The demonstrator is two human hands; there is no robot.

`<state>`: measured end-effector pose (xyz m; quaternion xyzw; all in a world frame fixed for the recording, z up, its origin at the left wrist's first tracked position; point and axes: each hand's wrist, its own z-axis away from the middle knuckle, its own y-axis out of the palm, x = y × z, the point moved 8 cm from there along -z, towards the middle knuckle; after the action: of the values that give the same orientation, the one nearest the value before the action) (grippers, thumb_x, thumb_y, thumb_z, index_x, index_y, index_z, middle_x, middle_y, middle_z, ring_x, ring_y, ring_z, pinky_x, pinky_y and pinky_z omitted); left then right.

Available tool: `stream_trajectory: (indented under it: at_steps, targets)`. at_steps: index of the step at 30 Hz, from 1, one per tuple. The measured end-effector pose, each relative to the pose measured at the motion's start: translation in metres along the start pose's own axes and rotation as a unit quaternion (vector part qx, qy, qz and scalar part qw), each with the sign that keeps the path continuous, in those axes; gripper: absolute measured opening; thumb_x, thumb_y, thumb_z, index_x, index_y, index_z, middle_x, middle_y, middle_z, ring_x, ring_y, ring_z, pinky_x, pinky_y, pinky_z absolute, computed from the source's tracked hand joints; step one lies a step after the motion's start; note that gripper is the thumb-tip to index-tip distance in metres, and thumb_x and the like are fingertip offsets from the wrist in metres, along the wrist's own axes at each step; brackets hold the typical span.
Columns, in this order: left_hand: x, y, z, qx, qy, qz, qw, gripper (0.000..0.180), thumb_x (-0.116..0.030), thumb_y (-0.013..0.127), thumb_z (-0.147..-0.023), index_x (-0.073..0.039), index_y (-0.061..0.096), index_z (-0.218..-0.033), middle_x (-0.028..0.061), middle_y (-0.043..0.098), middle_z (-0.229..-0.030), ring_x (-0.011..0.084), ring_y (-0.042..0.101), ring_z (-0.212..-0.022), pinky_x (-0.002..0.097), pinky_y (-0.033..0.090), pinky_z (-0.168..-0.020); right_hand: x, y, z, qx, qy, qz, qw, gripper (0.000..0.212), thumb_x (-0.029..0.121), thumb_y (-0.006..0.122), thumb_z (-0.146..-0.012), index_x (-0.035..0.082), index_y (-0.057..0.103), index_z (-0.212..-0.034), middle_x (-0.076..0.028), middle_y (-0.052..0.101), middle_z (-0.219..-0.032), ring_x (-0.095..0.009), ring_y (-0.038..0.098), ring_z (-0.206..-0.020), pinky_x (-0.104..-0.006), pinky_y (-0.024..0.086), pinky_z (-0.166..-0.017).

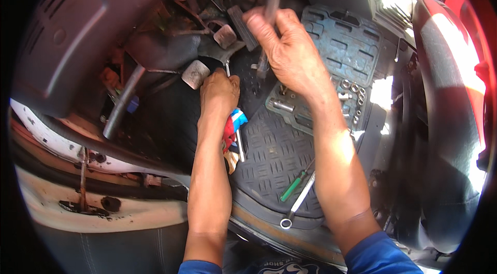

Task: The person enters a vehicle and uses a ratchet and socket to remove bolts from the pedal assembly under the dashboard. They then use their hands to adjust and reposition the pedal linkage and cables.

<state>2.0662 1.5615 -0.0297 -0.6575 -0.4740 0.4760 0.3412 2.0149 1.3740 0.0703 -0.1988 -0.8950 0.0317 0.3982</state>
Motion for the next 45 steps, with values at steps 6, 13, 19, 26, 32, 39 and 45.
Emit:
stream_trajectory:
  at_steps: [6, 13, 19, 26, 32, 39, 45]
  targets:
    - [0.013, 0.061, 0.028, 0.197, -0.206, 0.459, 0.842, 0.033, -0.032, 0.044, -0.111, -0.001, 0.056, -0.111, 0.0089, 0.059, -0.074, 0.0211, 0.067, -0.059, 0.0346, 0.059, -0.049, -0.064, -0.008, -0.012, 0.063, 0.108, 0.111, 0.986, 0.047, 0.047, 0.065, -0.101, 0.001, 0.069, -0.105, -0.012, 0.061, -0.069, -0.021, 0.062, -0.065, -0.0384, 0.052, -0.065]
    - [-0.031, 0.087, 0.046, 0.206, -0.112, 0.249, 0.940, 0.063, -0.024, 0.071, -0.095, -0.008, 0.033, -0.143, 0.0157, 0.069, -0.085, 0.0241, 0.070, -0.060, 0.0373, 0.060, -0.059, -0.116, 0.007, -0.001, 0.045, 0.261, -0.269, 0.926, 0.026, 0.020, 0.065, -0.102, 0.002, 0.063, -0.120, -0.006, 0.065, -0.087, -0.012, 0.067, -0.078, -0.0259, 0.060, -0.074]
    - [-0.007, 0.071, 0.037, 0.108, -0.106, 0.282, 0.947, 0.062, -0.008, 0.062, -0.091, -0.011, 0.030, -0.145, 0.0241, 0.071, -0.091, 0.0366, 0.072, -0.074, 0.0457, 0.057, -0.074, -0.072, 0.033, -0.004, 0.132, 0.176, -0.618, 0.755, 0.029, 0.012, 0.052, -0.099, -0.003, 0.060, -0.122, -0.018, 0.068, -0.111, -0.023, 0.070, -0.093, -0.0428, 0.060, -0.093]
    - [0.005, 0.027, 0.024, -0.120, -0.053, 0.507, 0.852, 0.054, -0.002, 0.040, -0.101, -0.014, 0.026, -0.152, 0.0155, 0.061, -0.096, 0.0226, 0.057, -0.056, 0.0410, 0.051, -0.056, -0.126, 0.018, 0.002, -0.082, 0.191, -0.274, 0.939, 0.076, -0.009, 0.055, -0.092, 0.007, 0.022, -0.159, -0.011, 0.060, -0.097, -0.012, 0.056, -0.065, -0.0289, 0.051, -0.051]
    - [-0.003, 0.006, 0.038, -0.151, -0.122, 0.731, 0.654, 0.061, -0.012, 0.037, -0.108, -0.019, 0.014, -0.164, 0.0024, 0.045, -0.076, 0.0080, 0.037, -0.045, 0.0247, 0.033, -0.038, -0.087, -0.005, -0.013, 0.001, 0.163, -0.382, 0.910, 0.060, 0.048, 0.047, -0.110, 0.006, 0.040, -0.153, -0.005, 0.060, -0.083, -0.006, 0.046, -0.052, -0.0219, 0.042, -0.044]
    - [-0.079, -0.023, -0.018, -0.035, -0.037, 0.817, 0.574, 0.015, -0.021, 0.042, -0.109, -0.008, 0.050, -0.108, -0.0006, 0.045, -0.072, 0.0095, 0.036, -0.044, 0.0264, 0.031, -0.039, -0.079, -0.017, -0.013, 0.042, 0.140, -0.561, 0.815, 0.068, 0.061, 0.046, -0.105, 0.004, 0.055, -0.141, 0.000, 0.057, -0.079, -0.005, 0.043, -0.052, -0.0214, 0.037, -0.046]
    - [-0.036, -0.002, -0.098, -0.094, -0.094, 0.921, 0.365, 0.020, -0.010, 0.037, -0.098, -0.013, 0.040, -0.078, -0.0004, 0.040, -0.068, 0.0103, 0.037, -0.050, 0.0260, 0.030, -0.043, -0.077, -0.024, -0.004, 0.170, 0.054, -0.513, 0.839, 0.046, 0.029, 0.080, -0.090, 0.003, 0.063, -0.124, -0.004, 0.066, -0.097, -0.008, 0.057, -0.073, -0.0226, 0.042, -0.058]
